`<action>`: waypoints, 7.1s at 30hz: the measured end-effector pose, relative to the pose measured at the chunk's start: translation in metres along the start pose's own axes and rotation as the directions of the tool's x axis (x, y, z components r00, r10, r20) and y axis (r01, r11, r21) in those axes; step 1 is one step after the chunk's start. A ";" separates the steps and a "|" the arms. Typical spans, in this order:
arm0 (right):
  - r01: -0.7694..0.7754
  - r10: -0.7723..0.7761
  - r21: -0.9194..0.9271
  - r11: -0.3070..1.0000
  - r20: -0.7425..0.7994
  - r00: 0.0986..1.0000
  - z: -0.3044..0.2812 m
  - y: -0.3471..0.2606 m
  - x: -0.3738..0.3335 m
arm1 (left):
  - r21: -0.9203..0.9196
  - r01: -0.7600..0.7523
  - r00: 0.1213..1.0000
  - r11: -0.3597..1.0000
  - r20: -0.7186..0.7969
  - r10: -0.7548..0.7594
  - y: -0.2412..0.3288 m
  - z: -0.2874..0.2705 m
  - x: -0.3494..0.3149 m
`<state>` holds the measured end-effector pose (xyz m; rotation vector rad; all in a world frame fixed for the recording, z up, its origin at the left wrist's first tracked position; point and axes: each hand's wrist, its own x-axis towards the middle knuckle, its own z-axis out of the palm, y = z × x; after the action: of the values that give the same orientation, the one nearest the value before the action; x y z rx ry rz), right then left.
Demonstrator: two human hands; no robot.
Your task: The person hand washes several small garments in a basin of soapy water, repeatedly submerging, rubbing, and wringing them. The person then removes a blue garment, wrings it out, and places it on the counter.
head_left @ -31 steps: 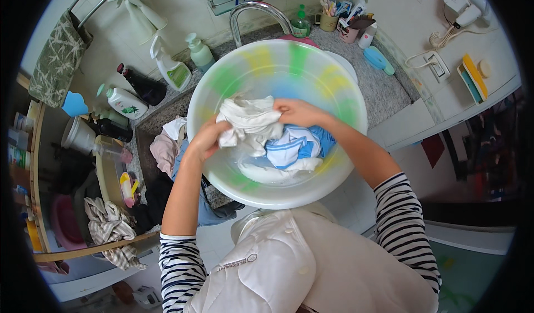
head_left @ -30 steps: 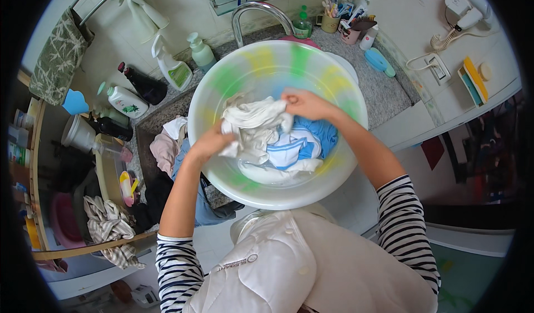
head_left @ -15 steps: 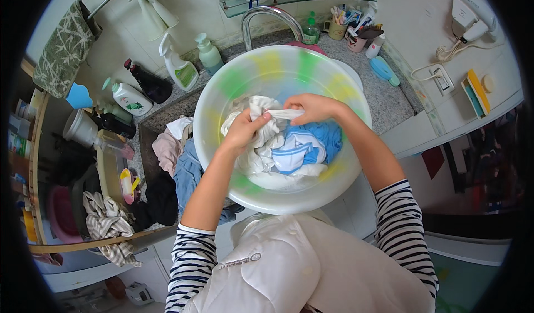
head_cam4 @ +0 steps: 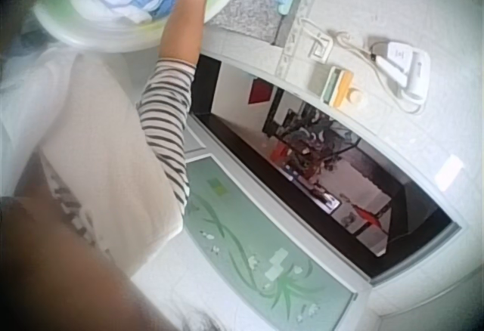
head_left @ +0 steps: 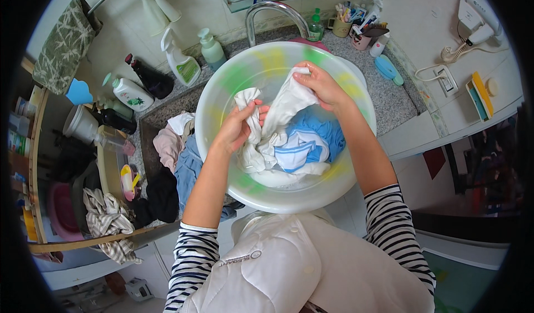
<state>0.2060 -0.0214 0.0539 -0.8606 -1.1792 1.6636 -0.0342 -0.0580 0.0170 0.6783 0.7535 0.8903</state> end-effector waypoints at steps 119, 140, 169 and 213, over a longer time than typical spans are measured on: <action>-0.066 -0.045 -0.396 0.916 -0.265 0.963 0.019 0.065 -0.007 | 0.378 -0.337 0.919 0.862 -0.065 0.388 -0.010 0.014 0.035; -0.226 0.273 -0.365 0.903 0.082 0.958 0.017 0.023 -0.034 | 0.280 0.114 0.989 0.953 -0.121 -0.083 0.006 0.007 0.024; -0.138 0.145 -0.335 0.932 -0.004 0.989 0.026 0.046 -0.028 | 0.338 -0.428 0.878 0.838 0.376 0.296 0.018 0.014 0.007; -0.221 0.174 -0.419 0.880 -0.149 0.973 -0.014 -0.003 -0.024 | 0.003 0.104 0.959 0.995 -0.264 -0.099 -0.003 -0.003 -0.008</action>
<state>0.2281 -0.0387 0.0538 -1.3734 -1.4535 1.5081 -0.0386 -0.0656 0.0150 0.5353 1.0258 0.8907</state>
